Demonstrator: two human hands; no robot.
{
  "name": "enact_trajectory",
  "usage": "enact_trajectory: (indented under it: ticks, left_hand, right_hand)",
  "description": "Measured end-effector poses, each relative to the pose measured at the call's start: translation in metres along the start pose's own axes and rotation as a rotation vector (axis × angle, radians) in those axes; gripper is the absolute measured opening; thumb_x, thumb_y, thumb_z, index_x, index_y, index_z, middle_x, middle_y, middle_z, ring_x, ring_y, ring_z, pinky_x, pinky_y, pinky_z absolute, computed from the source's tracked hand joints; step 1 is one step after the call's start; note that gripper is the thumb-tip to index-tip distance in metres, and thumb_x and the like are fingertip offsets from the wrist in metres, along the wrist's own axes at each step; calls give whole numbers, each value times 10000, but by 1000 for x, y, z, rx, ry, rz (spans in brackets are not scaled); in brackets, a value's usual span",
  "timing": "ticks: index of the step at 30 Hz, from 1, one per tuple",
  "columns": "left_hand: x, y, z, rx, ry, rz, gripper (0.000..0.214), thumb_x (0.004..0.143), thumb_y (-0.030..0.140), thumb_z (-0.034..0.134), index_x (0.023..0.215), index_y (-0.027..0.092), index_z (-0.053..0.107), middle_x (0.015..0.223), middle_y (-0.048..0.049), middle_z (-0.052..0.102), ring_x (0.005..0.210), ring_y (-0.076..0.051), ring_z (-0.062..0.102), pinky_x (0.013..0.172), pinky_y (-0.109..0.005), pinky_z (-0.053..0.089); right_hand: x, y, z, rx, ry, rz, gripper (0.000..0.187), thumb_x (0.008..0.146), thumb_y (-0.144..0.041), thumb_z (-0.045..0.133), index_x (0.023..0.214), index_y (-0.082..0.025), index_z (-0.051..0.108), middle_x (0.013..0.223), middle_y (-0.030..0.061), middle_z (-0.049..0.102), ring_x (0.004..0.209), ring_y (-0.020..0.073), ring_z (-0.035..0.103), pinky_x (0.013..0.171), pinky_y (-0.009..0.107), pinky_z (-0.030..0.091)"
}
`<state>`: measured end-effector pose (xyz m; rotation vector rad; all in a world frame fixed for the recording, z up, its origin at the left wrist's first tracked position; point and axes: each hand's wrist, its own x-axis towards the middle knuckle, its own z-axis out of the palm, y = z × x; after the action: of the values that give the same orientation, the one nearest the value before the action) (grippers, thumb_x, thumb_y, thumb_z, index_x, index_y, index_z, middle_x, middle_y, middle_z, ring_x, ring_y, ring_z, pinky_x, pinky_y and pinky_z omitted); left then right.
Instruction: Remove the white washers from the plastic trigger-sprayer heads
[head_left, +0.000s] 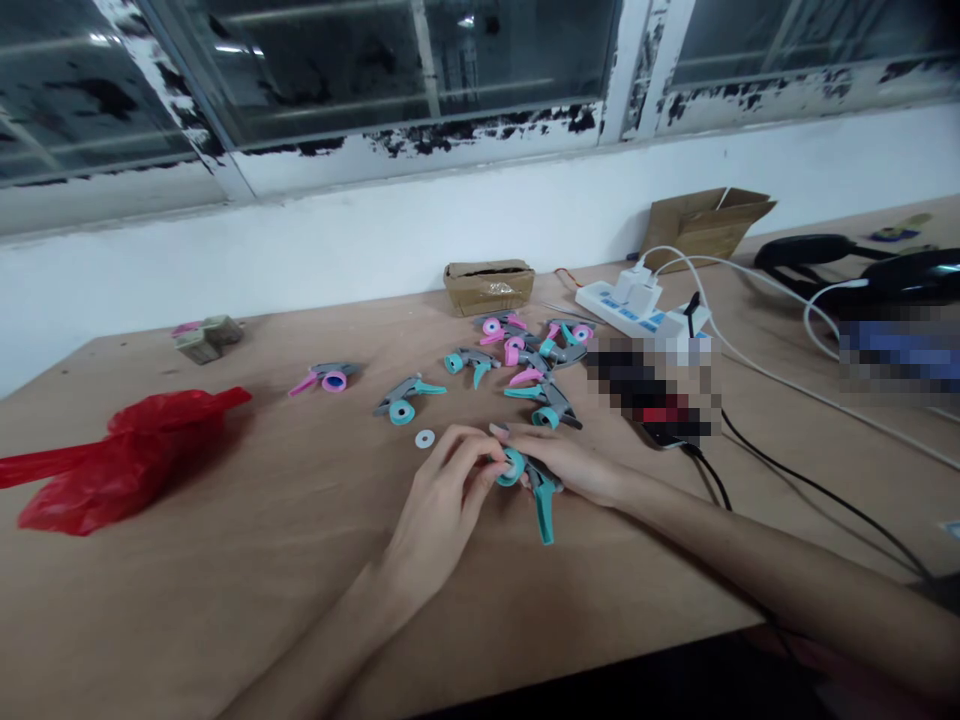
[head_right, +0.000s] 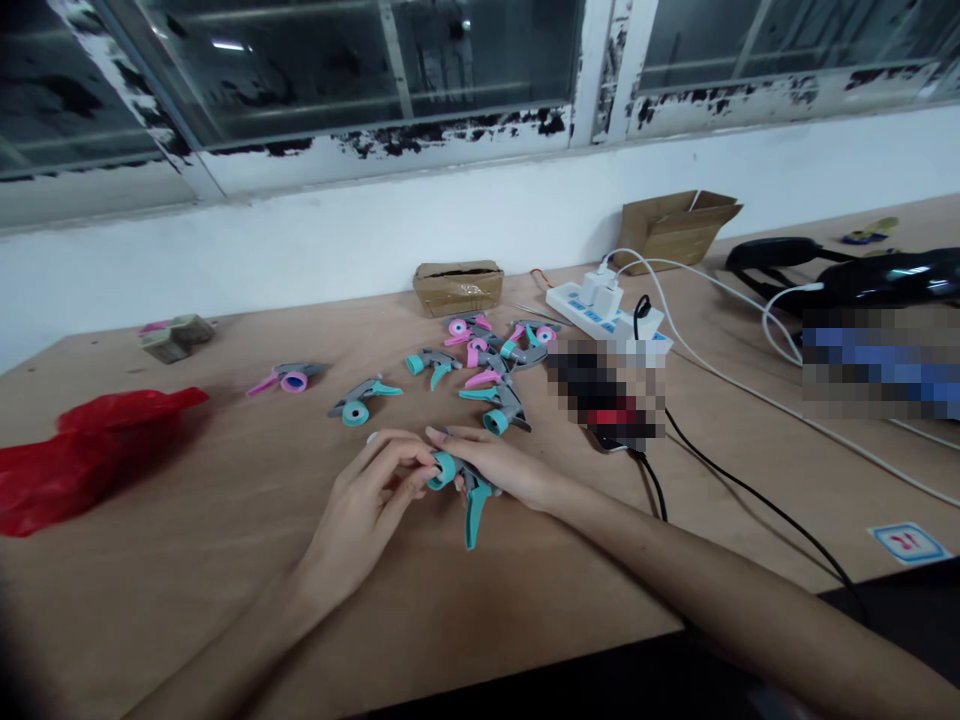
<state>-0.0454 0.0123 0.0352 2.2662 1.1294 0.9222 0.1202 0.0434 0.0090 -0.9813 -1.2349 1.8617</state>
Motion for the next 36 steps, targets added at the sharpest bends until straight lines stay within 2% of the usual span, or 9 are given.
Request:
enact_trajectory:
  ticks: [7, 12, 16, 22, 28, 31, 36]
  left_hand:
    - [1, -5, 0, 70, 11, 46, 90, 874, 132, 488, 864, 207, 537, 936, -6, 551, 835, -132, 575, 766, -278, 489]
    - [1, -6, -1, 93, -40, 21, 104, 877, 110, 474, 848, 205, 505, 940, -2, 548, 860, -140, 563, 767, -288, 470]
    - [0, -5, -1, 112, -38, 38, 116, 878, 99, 462, 822, 197, 492, 977, -25, 514, 907, -155, 532, 798, -307, 464]
    - [-4, -5, -2, 89, -50, 28, 106, 899, 128, 440, 837, 201, 484, 989, -33, 497, 950, -162, 503, 828, -315, 450]
    - [-4, -2, -10, 52, -56, -5, 88, 914, 192, 438, 853, 206, 500, 1019, -35, 486, 986, -156, 507, 893, -324, 421]
    - [-2, 0, -13, 19, -34, -33, 111, 917, 197, 421, 846, 203, 507, 1003, -37, 508, 958, -152, 532, 853, -307, 448]
    - [-3, -3, -12, -16, -53, -158, 95, 912, 256, 440, 872, 209, 513, 823, 9, 590, 729, -122, 591, 695, -264, 490]
  right_hand:
    - [-1, -2, 2, 9, 8, 12, 334, 779, -488, 609, 697, -174, 534, 565, -55, 518, 442, 46, 475, 407, 144, 420]
    - [-2, 1, 3, 18, 40, 12, 324, 763, -494, 620, 739, -181, 539, 592, -55, 512, 462, 59, 480, 426, 173, 463]
    - [-5, 0, 7, 18, 82, 3, 321, 752, -480, 627, 703, -177, 531, 572, -57, 485, 459, 58, 461, 409, 165, 436]
    - [-3, 3, 8, -11, 78, -15, 313, 753, -469, 621, 681, -177, 531, 558, -55, 483, 469, 68, 469, 412, 171, 431]
    - [-1, 6, 2, 3, 204, -29, 333, 758, -479, 618, 661, -177, 515, 532, -60, 463, 422, 55, 448, 386, 156, 403]
    - [-2, 5, -1, 15, 172, -2, 331, 747, -488, 633, 687, -177, 536, 545, -59, 485, 427, 54, 459, 396, 152, 417]
    - [-4, 4, -7, 33, 91, 49, 377, 760, -532, 601, 671, -170, 546, 503, -52, 488, 410, 60, 438, 382, 160, 411]
